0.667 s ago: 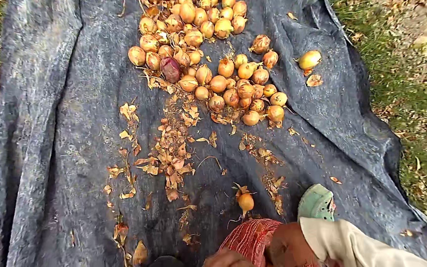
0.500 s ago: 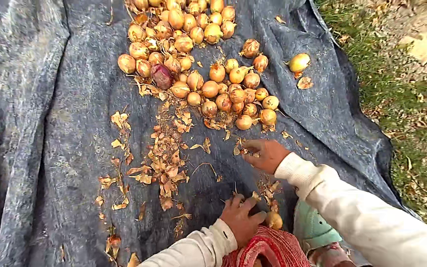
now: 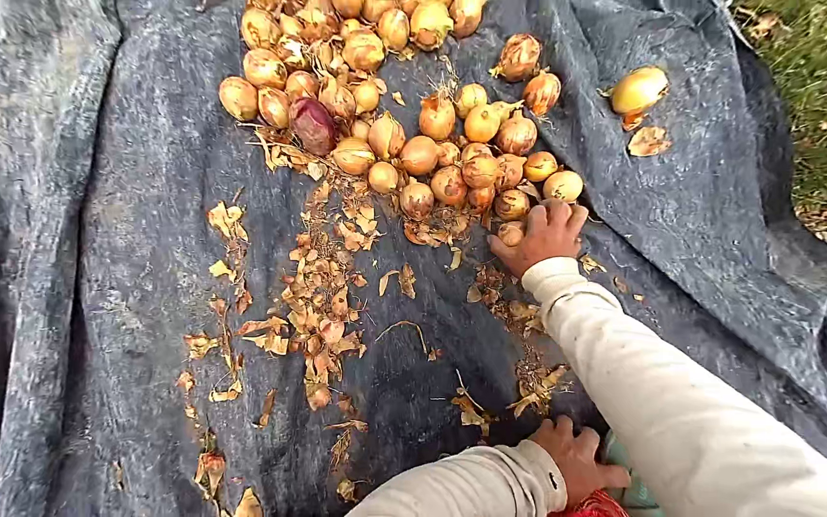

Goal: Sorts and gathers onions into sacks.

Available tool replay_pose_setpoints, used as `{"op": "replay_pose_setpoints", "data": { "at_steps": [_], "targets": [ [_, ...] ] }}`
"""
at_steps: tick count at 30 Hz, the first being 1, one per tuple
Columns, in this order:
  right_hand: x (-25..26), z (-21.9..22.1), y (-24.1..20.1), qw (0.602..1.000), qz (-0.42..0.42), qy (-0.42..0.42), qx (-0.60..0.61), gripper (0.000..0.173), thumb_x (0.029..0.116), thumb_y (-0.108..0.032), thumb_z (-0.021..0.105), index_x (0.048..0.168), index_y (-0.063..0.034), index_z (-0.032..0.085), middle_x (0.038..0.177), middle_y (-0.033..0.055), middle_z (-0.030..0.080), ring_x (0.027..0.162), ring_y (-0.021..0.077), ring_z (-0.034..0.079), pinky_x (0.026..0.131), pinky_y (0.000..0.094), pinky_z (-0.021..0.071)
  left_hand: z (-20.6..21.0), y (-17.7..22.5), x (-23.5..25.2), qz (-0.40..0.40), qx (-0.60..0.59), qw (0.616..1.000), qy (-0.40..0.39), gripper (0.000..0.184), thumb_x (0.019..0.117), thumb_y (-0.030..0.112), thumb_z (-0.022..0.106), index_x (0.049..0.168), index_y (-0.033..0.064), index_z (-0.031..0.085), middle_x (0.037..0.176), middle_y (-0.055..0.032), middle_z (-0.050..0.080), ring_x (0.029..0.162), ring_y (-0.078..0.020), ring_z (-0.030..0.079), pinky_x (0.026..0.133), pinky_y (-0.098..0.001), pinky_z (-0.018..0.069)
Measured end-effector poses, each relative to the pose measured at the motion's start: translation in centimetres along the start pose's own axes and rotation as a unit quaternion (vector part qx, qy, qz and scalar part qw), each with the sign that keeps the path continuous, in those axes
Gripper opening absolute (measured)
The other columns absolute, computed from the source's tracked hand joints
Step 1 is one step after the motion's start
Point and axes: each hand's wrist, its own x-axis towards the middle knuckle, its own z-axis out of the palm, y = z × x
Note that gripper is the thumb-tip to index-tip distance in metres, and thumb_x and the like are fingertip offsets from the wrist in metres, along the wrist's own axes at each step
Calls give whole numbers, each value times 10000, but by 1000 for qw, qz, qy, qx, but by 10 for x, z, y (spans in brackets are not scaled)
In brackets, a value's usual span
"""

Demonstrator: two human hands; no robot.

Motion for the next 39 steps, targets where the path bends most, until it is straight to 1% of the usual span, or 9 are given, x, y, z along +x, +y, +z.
{"op": "replay_pose_setpoints", "data": {
  "at_steps": [4,8,10,13,17,21,29,34,39],
  "targets": [
    [-4,-7,16,996,48,-63,-29,813,759,-616,840,1370,-118,636,1669,305,138,1373,631,359,918,813,384,-9,-20,-48,-12,-128,991,41,345,923,99,728,1265,59,704,1481,-323,436,1249,-510,549,982,-639,507],
    [19,-12,15,992,-14,-114,-56,808,751,-620,843,1313,-65,670,1493,304,447,1383,586,370,918,796,398,-90,-61,-136,-85,-392,854,330,258,926,215,725,957,-38,684,911,-91,647,814,-148,613,766,-319,528],
    [19,-8,24,990,-53,-122,-49,832,744,-620,851,1303,-33,661,1402,283,542,1292,564,478,907,744,448,-156,-77,-161,-166,-297,818,464,330,1011,288,654,881,-11,704,752,-72,632,687,-147,572,677,-357,483],
    [10,-8,36,988,-91,-114,-58,824,757,-603,854,1291,-9,649,1337,266,625,1235,528,570,940,701,471,-257,-91,-174,-322,-12,805,499,475,949,479,717,1112,33,731,1115,-241,703,1023,-404,681,894,-626,512],
    [-3,-19,32,987,-37,-143,-57,787,826,-591,804,1371,-61,600,1292,262,664,1173,512,636,893,704,496,-306,-121,-135,-471,92,783,396,849,806,649,784,1498,223,535,1677,-279,138,1225,-518,574,938,-647,523],
    [5,-41,24,989,20,-130,71,768,865,-587,767,1408,-88,555,1157,319,683,1095,533,656,897,739,471,-309,-131,-114,-492,93,776,383,886,745,684,807,1446,189,588,1671,-287,136,1285,-551,503,916,-662,524],
    [34,-19,-27,936,38,-149,317,769,948,-490,705,1499,-9,466,1522,289,449,1407,429,453,1144,627,356,-296,-152,-147,-294,45,842,449,787,805,554,821,1365,40,615,1528,-172,482,1314,-401,540,1036,-620,464],
    [36,-1,-18,845,156,-139,492,738,1026,-584,458,1546,-64,388,1415,221,559,1272,320,576,1061,525,470,-293,-135,-143,-149,-374,790,462,606,1066,359,499,1581,92,325,1423,-241,535,1291,-311,551,1078,-493,452],
    [36,1,-12,798,107,-188,562,562,1024,-561,363,1277,-94,547,966,26,673,838,118,665,777,336,571,-300,-122,-105,-167,-429,764,453,716,1036,406,590,1636,198,260,1496,-237,500,1359,-350,514,1106,-545,424]
  ]
}}
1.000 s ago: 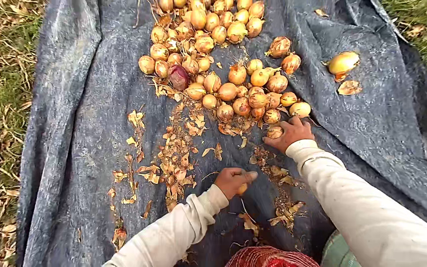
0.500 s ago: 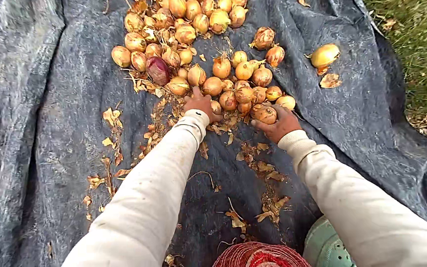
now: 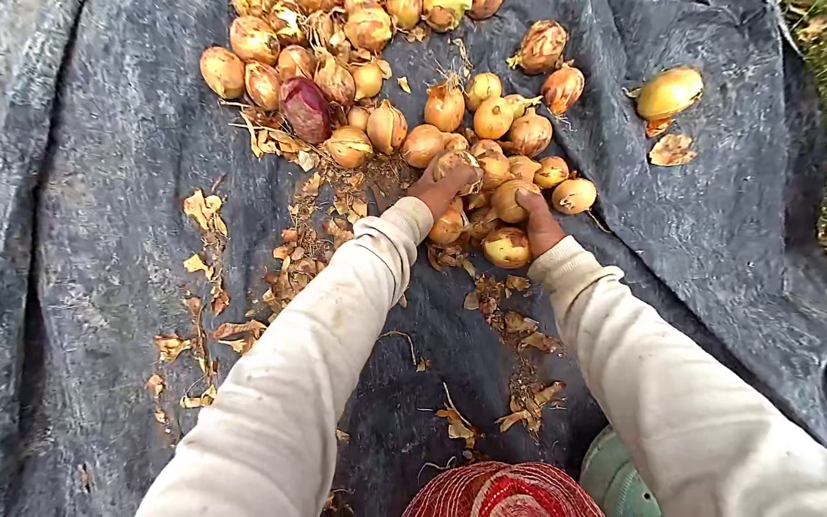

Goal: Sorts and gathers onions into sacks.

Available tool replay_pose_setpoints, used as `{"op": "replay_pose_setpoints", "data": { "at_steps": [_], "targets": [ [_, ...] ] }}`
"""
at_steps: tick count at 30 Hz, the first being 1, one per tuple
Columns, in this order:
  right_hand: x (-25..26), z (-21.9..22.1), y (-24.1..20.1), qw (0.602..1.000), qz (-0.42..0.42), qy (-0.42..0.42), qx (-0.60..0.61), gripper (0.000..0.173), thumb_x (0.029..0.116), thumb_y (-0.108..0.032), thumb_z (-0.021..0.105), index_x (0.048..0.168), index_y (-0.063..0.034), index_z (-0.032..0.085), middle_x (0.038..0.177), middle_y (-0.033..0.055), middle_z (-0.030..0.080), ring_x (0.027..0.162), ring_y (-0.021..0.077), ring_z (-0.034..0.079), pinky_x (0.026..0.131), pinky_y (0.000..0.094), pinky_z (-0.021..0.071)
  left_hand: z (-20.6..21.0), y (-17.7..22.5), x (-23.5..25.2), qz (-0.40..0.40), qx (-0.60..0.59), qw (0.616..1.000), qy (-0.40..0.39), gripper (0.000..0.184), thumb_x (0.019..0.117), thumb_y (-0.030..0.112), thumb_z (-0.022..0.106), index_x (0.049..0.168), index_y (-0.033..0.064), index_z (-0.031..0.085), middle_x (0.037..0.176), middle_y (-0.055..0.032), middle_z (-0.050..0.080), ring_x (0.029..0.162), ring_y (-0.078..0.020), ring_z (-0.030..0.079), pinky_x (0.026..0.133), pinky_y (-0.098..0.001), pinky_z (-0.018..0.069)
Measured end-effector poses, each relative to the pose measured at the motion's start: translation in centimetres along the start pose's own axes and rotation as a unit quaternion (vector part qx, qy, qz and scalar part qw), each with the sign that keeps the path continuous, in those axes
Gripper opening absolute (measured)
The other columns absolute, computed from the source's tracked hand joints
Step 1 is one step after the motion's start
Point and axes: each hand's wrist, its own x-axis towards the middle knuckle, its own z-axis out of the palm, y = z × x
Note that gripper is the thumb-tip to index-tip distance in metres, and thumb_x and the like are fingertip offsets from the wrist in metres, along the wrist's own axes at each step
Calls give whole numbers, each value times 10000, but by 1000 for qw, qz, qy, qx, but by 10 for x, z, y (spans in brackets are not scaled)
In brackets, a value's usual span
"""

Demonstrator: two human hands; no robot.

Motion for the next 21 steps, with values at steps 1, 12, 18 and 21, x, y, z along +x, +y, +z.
{"op": "replay_pose_setpoints", "data": {
  "at_steps": [1,12,18,21],
  "targets": [
    [-1,6,-1,1000,-11,-2,29,512,1009,-525,388,1271,-110,533,973,7,650,845,94,652,776,311,568,5,-2,3,-2,-3,1000,18,728,1028,434,594,1636,208,264,1516,-237,481,1380,-358,495,1115,-558,415],
    [-5,43,-13,999,-1,49,-6,702,987,-481,531,1560,-112,362,1371,164,582,1207,245,604,1006,464,510,6,-21,22,107,28,993,47,674,1022,395,607,1554,41,391,1554,-241,435,1444,-343,429,1190,-534,347],
    [13,5,-19,998,-16,-27,63,443,943,-472,480,1261,-170,541,1012,-5,665,869,87,665,767,307,582,8,-2,25,52,-47,997,-17,586,1048,345,568,1541,65,417,1503,-220,483,1380,-291,483,1141,-475,403],
    [2,2,-30,995,-21,-78,60,455,961,-461,448,1303,-177,541,1034,0,677,884,110,680,762,333,595,19,-22,12,66,-236,969,11,502,1031,333,503,1459,72,479,1318,-184,575,1174,-256,578,991,-473,501]
  ]
}}
